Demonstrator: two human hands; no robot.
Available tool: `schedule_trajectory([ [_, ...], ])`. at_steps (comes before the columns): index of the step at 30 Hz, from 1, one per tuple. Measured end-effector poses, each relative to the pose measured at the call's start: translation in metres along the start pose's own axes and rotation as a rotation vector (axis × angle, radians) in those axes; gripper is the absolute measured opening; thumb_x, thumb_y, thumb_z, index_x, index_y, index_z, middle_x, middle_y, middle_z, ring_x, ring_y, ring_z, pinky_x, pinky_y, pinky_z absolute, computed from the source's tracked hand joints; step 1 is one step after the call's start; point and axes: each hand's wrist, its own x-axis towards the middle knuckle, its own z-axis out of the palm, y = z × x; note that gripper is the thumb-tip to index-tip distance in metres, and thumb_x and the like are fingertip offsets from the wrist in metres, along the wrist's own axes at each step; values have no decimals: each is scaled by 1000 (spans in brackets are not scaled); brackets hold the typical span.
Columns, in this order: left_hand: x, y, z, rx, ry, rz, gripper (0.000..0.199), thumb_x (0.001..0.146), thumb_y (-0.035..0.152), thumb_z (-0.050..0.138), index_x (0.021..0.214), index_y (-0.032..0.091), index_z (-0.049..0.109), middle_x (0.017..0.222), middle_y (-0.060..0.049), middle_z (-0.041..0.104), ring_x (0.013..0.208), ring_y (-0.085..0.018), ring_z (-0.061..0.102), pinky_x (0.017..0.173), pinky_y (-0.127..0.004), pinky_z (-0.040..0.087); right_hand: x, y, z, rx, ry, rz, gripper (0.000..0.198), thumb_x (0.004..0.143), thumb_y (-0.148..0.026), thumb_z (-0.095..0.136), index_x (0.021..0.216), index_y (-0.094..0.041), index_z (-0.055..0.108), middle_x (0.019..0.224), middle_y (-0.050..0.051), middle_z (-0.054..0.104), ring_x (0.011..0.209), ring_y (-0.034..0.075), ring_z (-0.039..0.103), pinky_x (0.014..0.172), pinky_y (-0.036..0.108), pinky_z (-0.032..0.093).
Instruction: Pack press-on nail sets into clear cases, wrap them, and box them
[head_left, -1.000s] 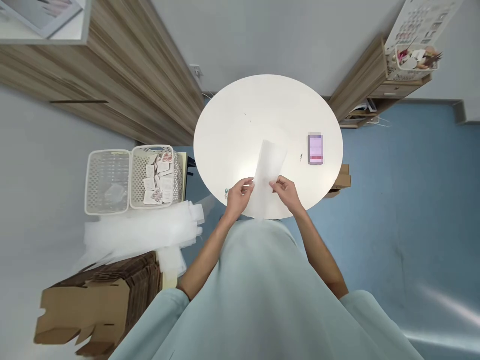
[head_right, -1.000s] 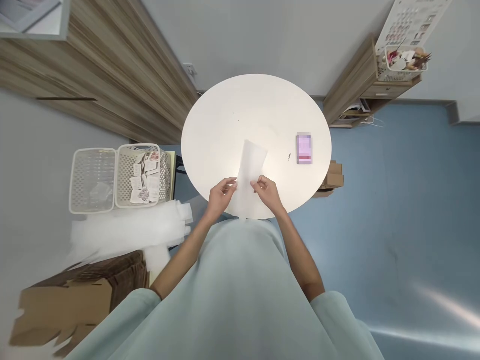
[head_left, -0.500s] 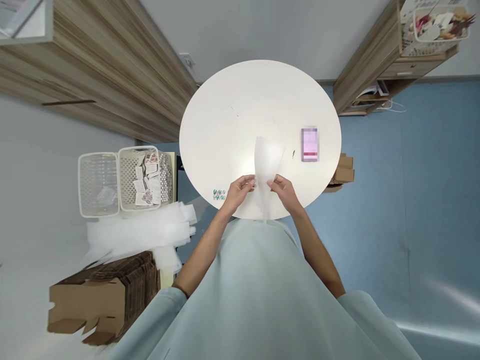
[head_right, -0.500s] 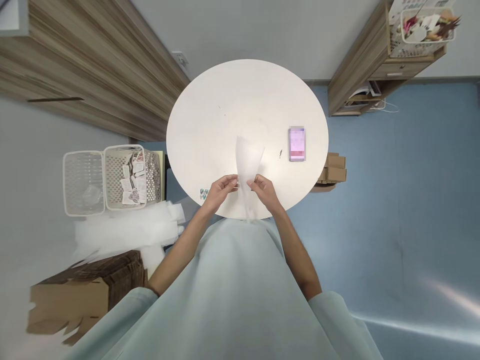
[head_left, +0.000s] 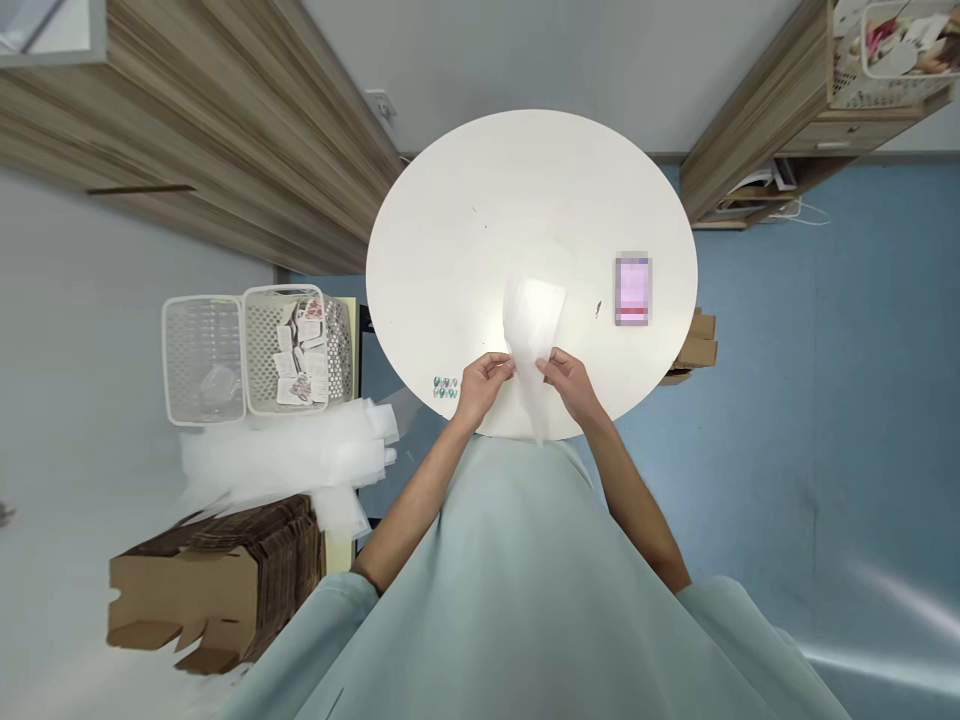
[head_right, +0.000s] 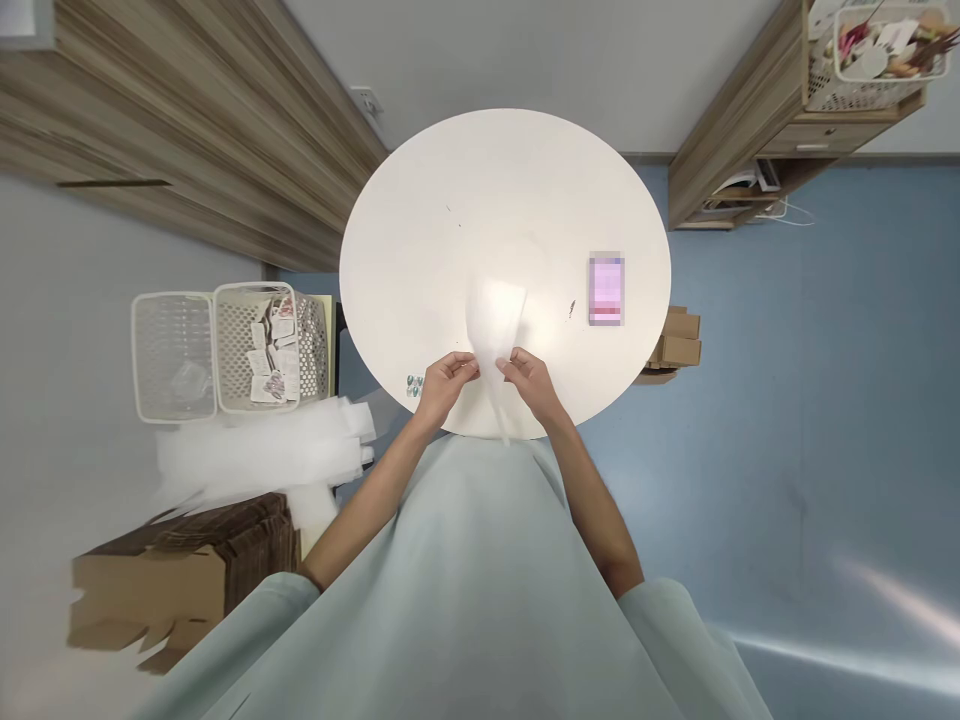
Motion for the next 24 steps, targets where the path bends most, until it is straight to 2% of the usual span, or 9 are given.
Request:
schedule_trajectory([
  [4, 0, -2, -11, 30, 38, -41, 37, 86, 53, 77, 104, 20, 73, 94, -7, 80, 95, -24, 76, 103, -47, 57, 6, 3, 11, 33, -1, 12, 61, 95, -82, 48, 100, -26, 72, 98, 7, 76, 102, 26, 72, 88, 40, 60],
  [8, 0, -3, -17, 95, 38, 6, 31, 86, 50, 74, 98, 21, 72, 95, -7, 78, 95, -24, 75, 96, -42, 59, 13, 14, 24, -136, 99, -64, 49, 85, -67, 74, 111, -26, 73, 104, 7, 78, 106, 30, 70, 92, 45, 59],
  [11, 0, -4, -20, 96, 1, 57, 27, 87, 47, 72, 95, 21, 71, 101, -8, 78, 96, -23, 74, 94, -41, 59, 15, 22, 31, -210, 117, -78, 48, 79, -58, 82, 113, -25, 72, 102, 8, 77, 108, 33, 68, 94, 48, 57],
  [15, -1, -8, -27, 114, -8, 63, 24, 86, 42, 70, 97, 21, 71, 103, -7, 78, 95, -23, 74, 93, -41, 60, 17, 30, 35, -229, 97, -11, 40, 76, -53, 85, 104, -28, 70, 101, 8, 74, 109, 32, 65, 94, 47, 56],
  [18, 1, -11, -37, 145, 15, 60, 26, 86, 46, 71, 95, 22, 71, 99, -7, 78, 91, -22, 73, 87, -40, 60, 22, 34, 34, -275, 143, 6, 32, 76, -48, 83, 95, -27, 68, 101, 8, 74, 105, 31, 64, 90, 46, 56],
  [21, 6, -11, -51, 153, 53, 40, 30, 86, 51, 71, 94, 22, 69, 95, -7, 77, 89, -22, 72, 79, -37, 60, 29, 35, 32, -301, 172, -11, 25, 81, -47, 76, 88, -25, 69, 97, 6, 75, 99, 29, 66, 88, 45, 56],
  [24, 14, -10, -69, 176, 88, 24, 30, 86, 51, 71, 94, 21, 69, 93, -7, 76, 85, -22, 72, 72, -34, 58, 36, 34, 25, -281, 204, -3, 28, 84, -51, 73, 87, -24, 72, 96, 4, 76, 97, 25, 69, 92, 41, 57],
])
